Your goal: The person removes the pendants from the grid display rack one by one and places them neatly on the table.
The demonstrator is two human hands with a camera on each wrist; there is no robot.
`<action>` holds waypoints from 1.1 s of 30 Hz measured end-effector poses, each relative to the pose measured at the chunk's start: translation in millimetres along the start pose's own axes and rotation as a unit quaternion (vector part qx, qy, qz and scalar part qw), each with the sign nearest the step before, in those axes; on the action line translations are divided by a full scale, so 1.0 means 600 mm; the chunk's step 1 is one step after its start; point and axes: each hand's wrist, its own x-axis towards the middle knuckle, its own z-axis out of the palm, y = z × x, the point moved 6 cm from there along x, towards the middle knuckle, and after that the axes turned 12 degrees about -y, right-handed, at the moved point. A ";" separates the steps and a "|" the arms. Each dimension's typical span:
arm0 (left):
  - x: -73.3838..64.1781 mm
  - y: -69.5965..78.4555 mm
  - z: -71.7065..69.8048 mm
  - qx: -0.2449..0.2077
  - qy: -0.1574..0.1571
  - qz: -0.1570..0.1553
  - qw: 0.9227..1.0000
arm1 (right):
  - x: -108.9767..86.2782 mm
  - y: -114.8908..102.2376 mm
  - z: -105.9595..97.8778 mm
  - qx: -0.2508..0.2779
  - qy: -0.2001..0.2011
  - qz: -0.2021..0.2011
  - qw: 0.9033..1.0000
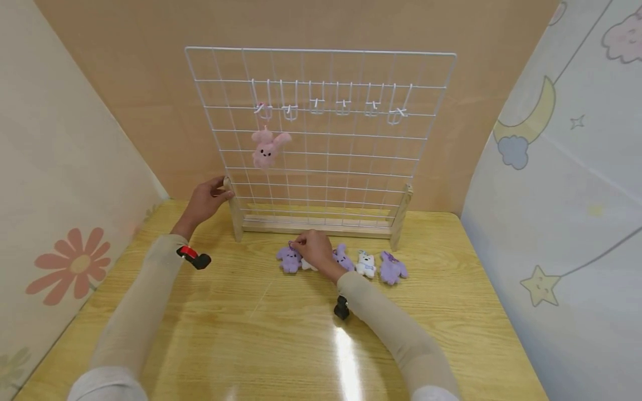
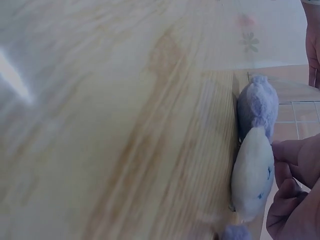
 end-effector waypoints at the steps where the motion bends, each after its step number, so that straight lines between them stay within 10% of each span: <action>1: 0.000 0.001 0.000 0.001 0.000 0.000 1.000 | 0.000 0.000 0.000 0.003 -0.001 0.001 1.000; 33: -0.001 0.003 0.000 0.000 -0.003 0.016 1.000 | -0.018 -0.124 -0.184 0.046 0.074 -0.111 0.990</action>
